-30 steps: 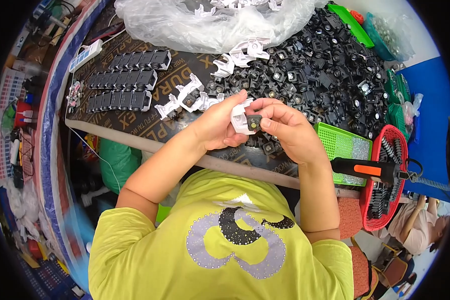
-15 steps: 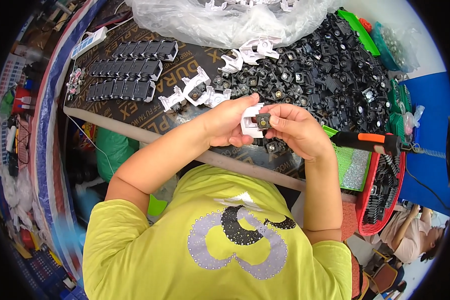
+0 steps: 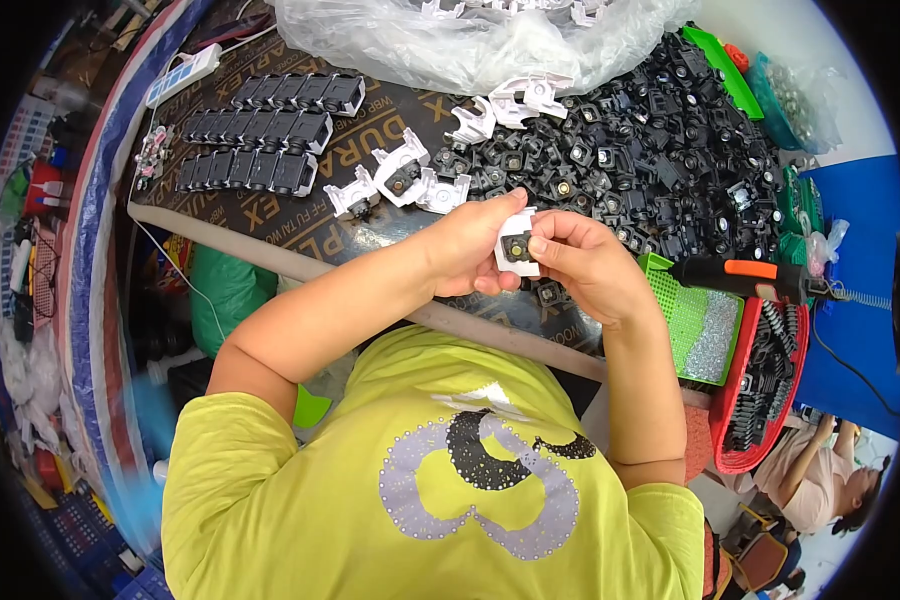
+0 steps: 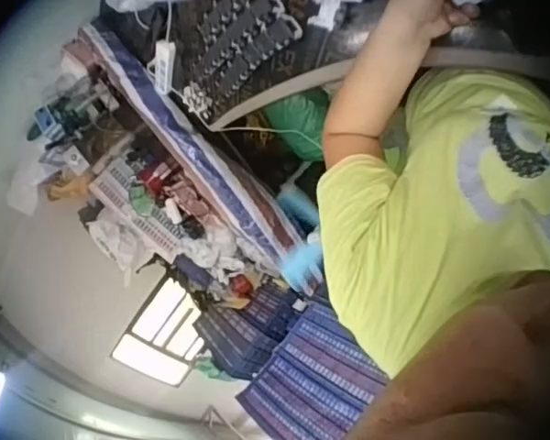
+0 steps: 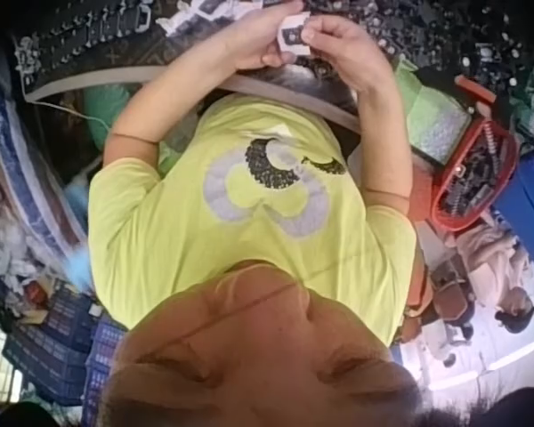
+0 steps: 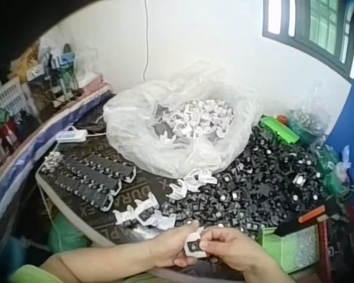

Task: The person assembles small electronic fan components by hand, inserting them into white plastic housings.

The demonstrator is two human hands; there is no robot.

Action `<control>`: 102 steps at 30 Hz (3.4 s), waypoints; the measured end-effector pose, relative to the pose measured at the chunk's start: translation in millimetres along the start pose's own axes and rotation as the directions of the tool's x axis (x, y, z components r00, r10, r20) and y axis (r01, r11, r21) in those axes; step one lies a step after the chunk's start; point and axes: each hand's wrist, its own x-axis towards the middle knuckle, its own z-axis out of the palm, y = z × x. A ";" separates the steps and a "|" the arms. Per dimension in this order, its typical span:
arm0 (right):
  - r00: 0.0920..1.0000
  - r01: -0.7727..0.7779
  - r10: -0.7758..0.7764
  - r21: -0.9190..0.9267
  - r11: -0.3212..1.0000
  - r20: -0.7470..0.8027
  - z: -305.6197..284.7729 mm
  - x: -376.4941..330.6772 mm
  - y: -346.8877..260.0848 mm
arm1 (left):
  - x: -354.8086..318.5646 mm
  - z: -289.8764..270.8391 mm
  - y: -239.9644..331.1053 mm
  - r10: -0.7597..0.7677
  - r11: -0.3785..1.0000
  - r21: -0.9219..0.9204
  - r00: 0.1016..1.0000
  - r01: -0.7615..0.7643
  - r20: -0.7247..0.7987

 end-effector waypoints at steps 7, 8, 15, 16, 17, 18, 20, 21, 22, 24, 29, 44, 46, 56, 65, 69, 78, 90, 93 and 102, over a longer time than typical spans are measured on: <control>0.992 0.104 -0.106 -0.024 0.994 -0.072 20.4 1.0 9.3 | -10.9 3.7 -9.6 0.111 0.994 -0.005 0.989 -0.112 -0.096; 0.986 0.150 -0.155 -0.087 0.985 -0.055 22.4 1.0 13.9 | -13.0 -4.2 -14.9 0.147 0.989 0.008 0.987 -0.147 -0.058; 0.818 0.322 -0.573 -0.784 0.531 -0.051 10.4 13.1 -0.2 | -88.2 -37.2 8.7 0.638 0.074 0.997 0.768 -0.005 -0.044; 0.833 0.123 -0.518 -0.849 0.514 -0.193 13.1 14.8 -12.3 | -94.2 -42.7 9.4 0.657 -0.021 0.998 0.753 0.059 -0.031; 0.830 0.073 -0.506 -0.853 0.517 -0.236 12.7 23.6 -14.7 | -96.9 -46.5 10.8 0.650 -0.085 0.992 0.759 0.096 -0.018; 0.826 0.029 -0.493 -0.854 0.519 -0.272 15.4 33.6 -15.6 | -97.3 -50.3 10.1 0.651 -0.085 0.991 0.758 0.102 -0.022; 0.808 0.100 -0.575 -0.932 0.348 -0.128 25.3 48.5 -12.5 | -91.6 -59.3 13.6 0.720 -0.259 0.961 0.682 0.094 0.127; 0.798 0.130 -0.600 -0.954 0.269 -0.061 31.2 56.5 -8.0 | -88.4 -64.7 16.7 0.734 -0.299 0.948 0.660 0.107 0.157; 0.809 0.176 -0.588 -0.956 0.233 0.006 37.4 61.0 -5.9 | -86.1 -68.6 19.9 0.736 -0.301 0.947 0.659 0.111 0.156; 0.928 0.088 -0.373 -0.976 0.197 0.008 50.6 58.6 -4.8 | -83.0 -73.4 25.3 0.743 -0.353 0.932 0.630 0.082 0.226; 0.900 0.037 -0.434 -0.999 -0.026 0.044 49.7 48.9 26.1 | -59.0 -53.9 38.9 0.787 -0.493 0.869 0.450 0.047 0.422; 0.985 0.143 -0.110 0.267 0.953 -0.132 4.7 19.3 15.6 | 34.9 -62.1 99.0 0.745 -0.275 0.958 0.614 -0.074 0.261; 0.982 0.156 -0.118 0.287 0.945 -0.146 0.1 18.7 17.2 | 33.3 -59.5 99.3 0.737 -0.197 0.969 0.628 -0.151 0.248; 0.902 0.430 -0.366 0.398 0.810 -0.229 -6.4 14.4 5.3 | -14.4 -44.8 62.5 0.596 0.409 0.516 0.648 -0.753 0.474; 0.947 0.298 -0.316 0.224 0.928 0.051 3.6 2.3 -5.1 | -11.5 -60.3 44.6 0.538 0.727 0.187 0.718 -0.660 0.441; 0.920 0.391 -0.392 0.098 0.915 -0.010 9.9 -2.9 -1.4 | -12.5 -37.6 25.6 0.648 0.660 0.257 0.708 -0.706 0.280; 0.918 0.393 -0.380 0.131 0.910 -0.112 19.2 -14.3 -13.2 | -15.5 -16.6 6.0 0.576 0.816 -0.018 0.810 -0.578 0.114; 0.999 0.046 -0.051 0.421 0.906 0.001 3.4 -6.4 1.0 | -16.8 -10.1 -6.7 0.393 0.904 0.171 0.919 -0.391 0.025; 0.998 0.057 -0.053 0.447 0.893 -0.021 11.1 -7.1 -0.8 | -19.9 -12.6 -8.0 0.433 0.865 0.263 0.901 -0.427 0.038; 0.997 0.071 -0.080 0.524 0.849 -0.004 8.6 -5.6 7.2 | -25.9 -5.5 -7.1 0.478 0.820 0.340 0.878 -0.460 0.036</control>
